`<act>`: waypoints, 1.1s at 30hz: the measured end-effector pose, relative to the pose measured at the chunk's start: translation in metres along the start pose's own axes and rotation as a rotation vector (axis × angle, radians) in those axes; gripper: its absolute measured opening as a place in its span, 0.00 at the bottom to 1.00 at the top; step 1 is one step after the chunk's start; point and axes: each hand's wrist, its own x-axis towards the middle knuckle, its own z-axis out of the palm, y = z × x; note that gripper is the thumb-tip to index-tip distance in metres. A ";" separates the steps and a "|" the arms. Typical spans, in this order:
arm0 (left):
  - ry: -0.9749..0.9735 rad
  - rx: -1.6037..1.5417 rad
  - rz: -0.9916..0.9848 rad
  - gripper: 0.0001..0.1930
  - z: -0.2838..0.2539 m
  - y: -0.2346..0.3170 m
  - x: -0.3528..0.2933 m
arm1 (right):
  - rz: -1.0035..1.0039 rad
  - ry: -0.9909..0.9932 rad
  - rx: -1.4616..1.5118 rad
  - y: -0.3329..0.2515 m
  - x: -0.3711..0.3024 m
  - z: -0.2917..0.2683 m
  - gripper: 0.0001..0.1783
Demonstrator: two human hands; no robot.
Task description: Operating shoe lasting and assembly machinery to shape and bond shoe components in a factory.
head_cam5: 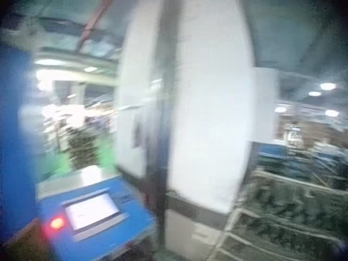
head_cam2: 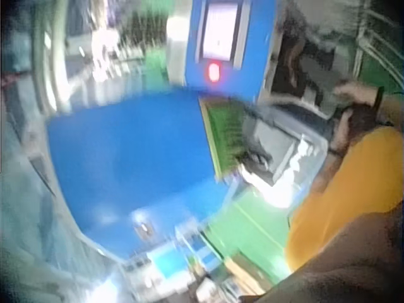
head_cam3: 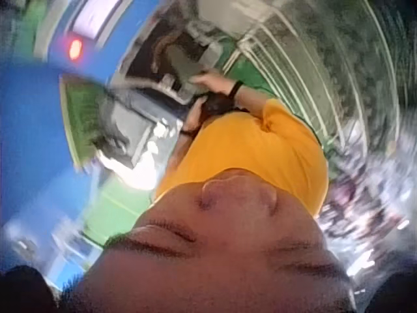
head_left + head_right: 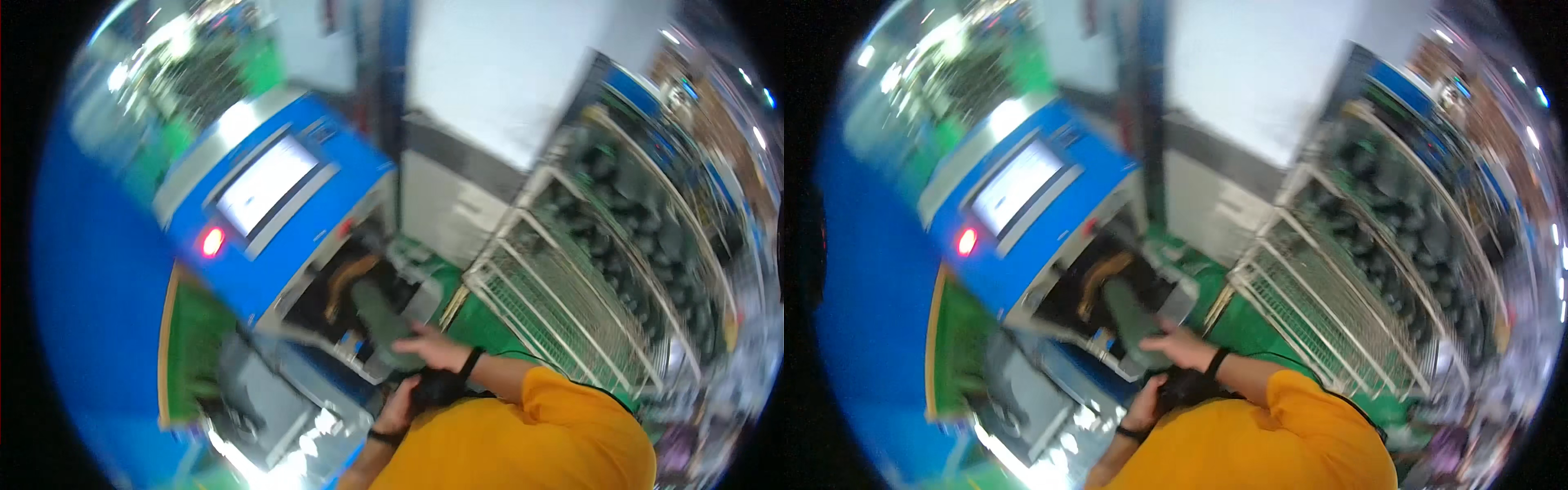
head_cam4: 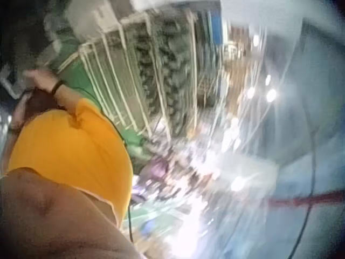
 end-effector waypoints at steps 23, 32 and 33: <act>0.127 0.918 0.121 0.19 0.234 0.058 0.012 | -0.248 1.920 -0.786 -0.098 -0.408 -0.342 0.26; 0.283 0.814 0.171 0.19 0.187 0.044 0.024 | -0.490 2.317 -1.007 -0.063 -0.382 -0.404 0.17; 0.250 0.715 0.235 0.21 0.142 0.035 0.023 | -0.568 2.405 -1.341 -0.060 -0.374 -0.417 0.17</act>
